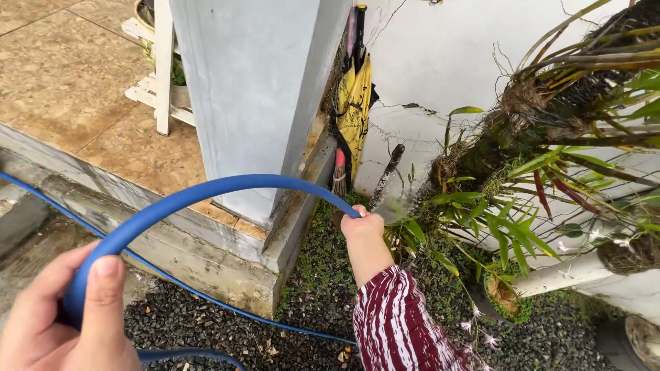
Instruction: Watering various potted plants and garden flowers using a blue water hose.
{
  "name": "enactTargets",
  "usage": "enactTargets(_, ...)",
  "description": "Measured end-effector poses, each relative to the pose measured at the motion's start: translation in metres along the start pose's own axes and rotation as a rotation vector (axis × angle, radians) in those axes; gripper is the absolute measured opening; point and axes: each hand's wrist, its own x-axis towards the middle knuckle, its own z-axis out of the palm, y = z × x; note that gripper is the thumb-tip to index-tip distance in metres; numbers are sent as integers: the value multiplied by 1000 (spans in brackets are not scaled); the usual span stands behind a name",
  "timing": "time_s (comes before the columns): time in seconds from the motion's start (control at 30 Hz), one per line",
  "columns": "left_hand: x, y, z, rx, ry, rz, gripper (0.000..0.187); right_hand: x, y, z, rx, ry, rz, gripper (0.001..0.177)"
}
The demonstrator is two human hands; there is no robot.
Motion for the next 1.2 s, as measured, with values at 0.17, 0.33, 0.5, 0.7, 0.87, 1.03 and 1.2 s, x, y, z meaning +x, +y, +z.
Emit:
enactTargets(0.17, 7, -17, 2, 1, -25, -74, 17, -7, -8, -9, 50, 162, -20, 15)
enactTargets(0.33, 16, -52, -11, -55, -6, -111, 21, -65, -29, 44, -15, -12, -118, 16)
enactTargets(0.5, 19, -69, -22, -45, -23, -63, 18, -103, -39, 105, -101, -182, -258, 20)
enactTargets(0.7, 41, 5, 28, -72, -23, -82, 17, -74, -36, 147, -44, -79, -278, 13)
enactTargets(0.87, 57, 52, 58, 71, -129, -269, 23, -84, -56, 198, -94, -8, -275, 7)
enactTargets(1.03, 52, 59, 70, 41, -204, -320, 24, -115, -81, 231, -123, 38, -397, 8)
enactTargets(1.2, 44, 54, 73, 33, -260, -269, 24, -114, -95, 229, -244, -23, -482, 8)
